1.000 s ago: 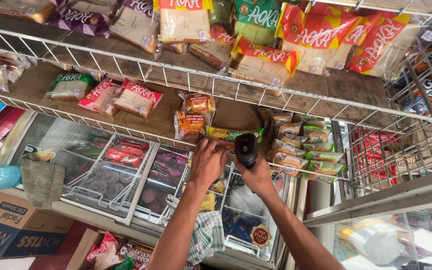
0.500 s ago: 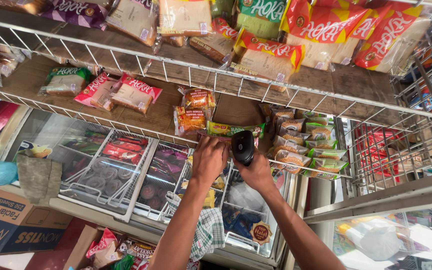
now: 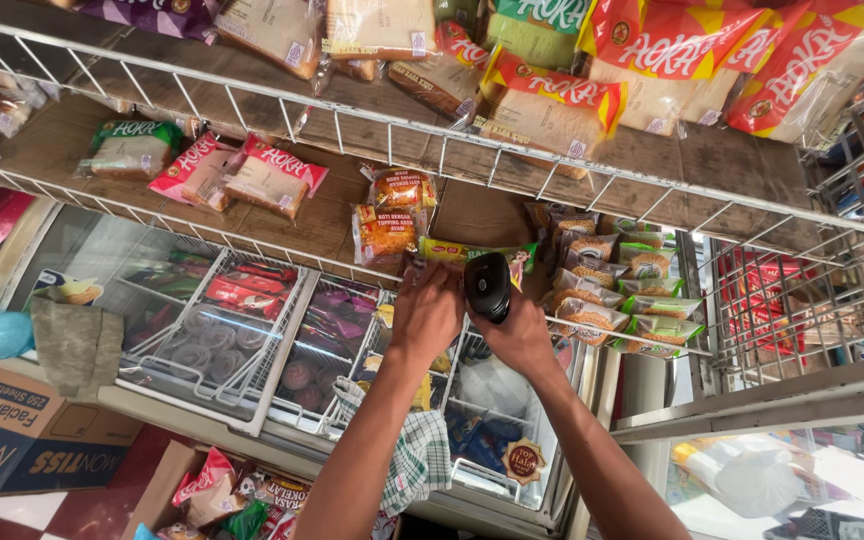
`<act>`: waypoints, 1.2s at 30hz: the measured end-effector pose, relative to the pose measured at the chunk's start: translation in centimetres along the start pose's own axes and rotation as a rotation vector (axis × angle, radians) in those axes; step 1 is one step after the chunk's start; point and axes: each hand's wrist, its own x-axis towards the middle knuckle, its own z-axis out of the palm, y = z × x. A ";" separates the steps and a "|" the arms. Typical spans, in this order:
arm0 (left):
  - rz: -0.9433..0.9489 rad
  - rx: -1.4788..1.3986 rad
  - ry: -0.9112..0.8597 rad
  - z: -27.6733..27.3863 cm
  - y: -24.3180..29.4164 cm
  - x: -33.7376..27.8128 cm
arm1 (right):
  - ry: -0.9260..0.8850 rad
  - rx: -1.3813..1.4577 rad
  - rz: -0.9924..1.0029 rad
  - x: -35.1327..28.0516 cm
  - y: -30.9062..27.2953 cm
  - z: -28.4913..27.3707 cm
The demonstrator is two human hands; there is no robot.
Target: The person scans snacks with a handheld barcode scanner and places them onto a retail display shelf.
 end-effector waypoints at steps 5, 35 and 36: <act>0.075 0.038 0.107 -1.1 -0.3 -0.5 | 0.024 0.041 -0.007 -0.6 -0.6 0.5; -1.330 -0.388 0.647 2.9 2.5 -43.6 | -0.870 0.478 -0.038 -27.6 5.7 25.3; -1.373 -0.455 0.638 4.2 1.6 -43.4 | -0.896 0.370 0.092 -27.4 6.4 25.8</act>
